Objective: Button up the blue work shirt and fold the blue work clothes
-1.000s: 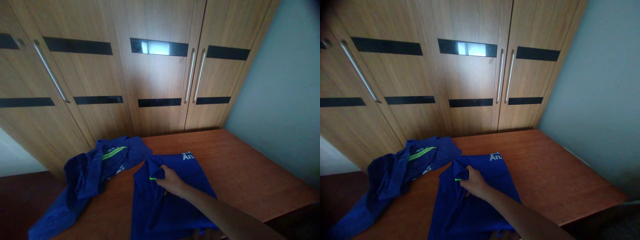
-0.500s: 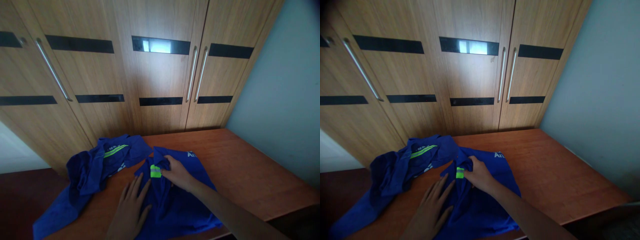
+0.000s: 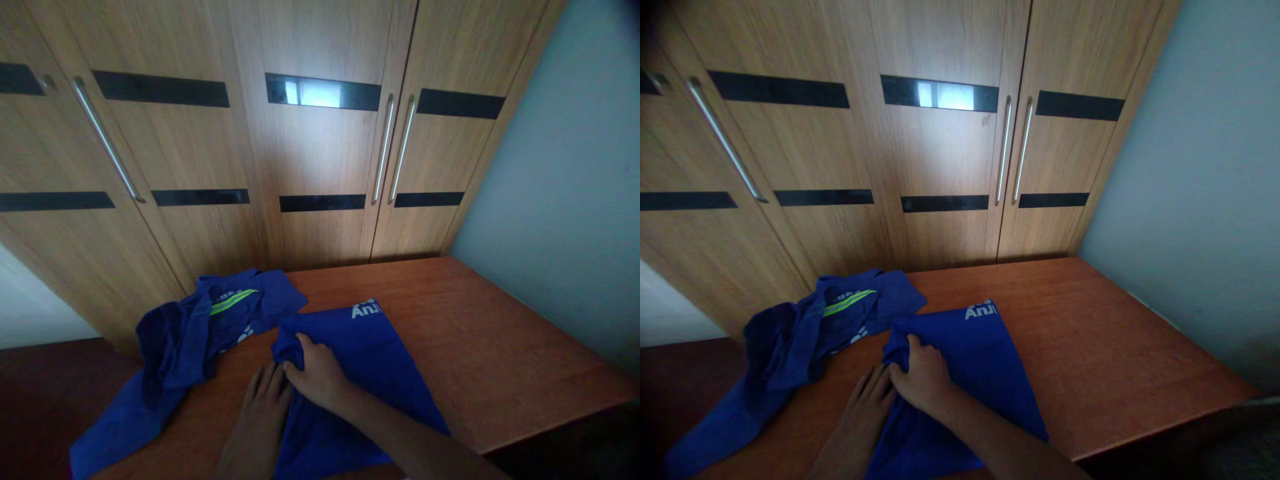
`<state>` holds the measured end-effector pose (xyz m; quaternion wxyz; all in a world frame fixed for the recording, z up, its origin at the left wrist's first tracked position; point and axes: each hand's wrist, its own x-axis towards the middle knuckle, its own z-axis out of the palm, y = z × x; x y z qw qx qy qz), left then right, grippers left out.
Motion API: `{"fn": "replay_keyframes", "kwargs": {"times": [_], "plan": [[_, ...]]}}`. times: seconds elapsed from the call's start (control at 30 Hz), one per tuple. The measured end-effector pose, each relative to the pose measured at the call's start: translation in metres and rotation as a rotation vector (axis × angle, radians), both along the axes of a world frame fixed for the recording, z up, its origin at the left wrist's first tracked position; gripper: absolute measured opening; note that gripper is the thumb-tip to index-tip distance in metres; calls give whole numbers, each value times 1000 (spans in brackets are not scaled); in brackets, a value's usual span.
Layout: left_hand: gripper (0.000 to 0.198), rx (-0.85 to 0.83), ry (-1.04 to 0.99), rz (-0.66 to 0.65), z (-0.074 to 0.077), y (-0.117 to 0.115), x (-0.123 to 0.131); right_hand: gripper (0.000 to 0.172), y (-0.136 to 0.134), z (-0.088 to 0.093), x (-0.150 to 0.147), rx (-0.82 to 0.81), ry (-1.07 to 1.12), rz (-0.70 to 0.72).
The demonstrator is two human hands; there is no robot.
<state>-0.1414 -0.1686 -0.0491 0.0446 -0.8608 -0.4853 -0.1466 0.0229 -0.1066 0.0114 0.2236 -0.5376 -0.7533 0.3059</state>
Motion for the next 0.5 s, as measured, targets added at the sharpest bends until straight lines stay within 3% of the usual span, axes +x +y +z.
{"fn": "replay_keyframes", "kwargs": {"times": [0.1, 0.17, 0.23, 0.3, 0.37, 0.43, 0.5], "plan": [[47, -105, -178, 36, 5, 3, -3, 52, -2, -14, 8, -67, 291, 55], [38, -190, -384, 124, 10, 6, -5, 46, -4, -23, 13, -154, 485, 77], [34, -281, -612, 237, 17, 10, -6, 37, -7, -29, 17, -132, 560, 101], [33, -334, -777, 342, 26, 12, -5, 31, -15, -30, 17, 14, 502, 165], [29, -266, -817, 421, 35, 13, -2, 39, -25, -28, 16, 181, 362, 246], [26, -138, -750, 416, 42, 14, 2, 44, -35, -23, 15, 285, 207, 328], [26, -52, -646, 322, 46, 16, 7, 39, -41, -21, 14, 336, 87, 382]]}}
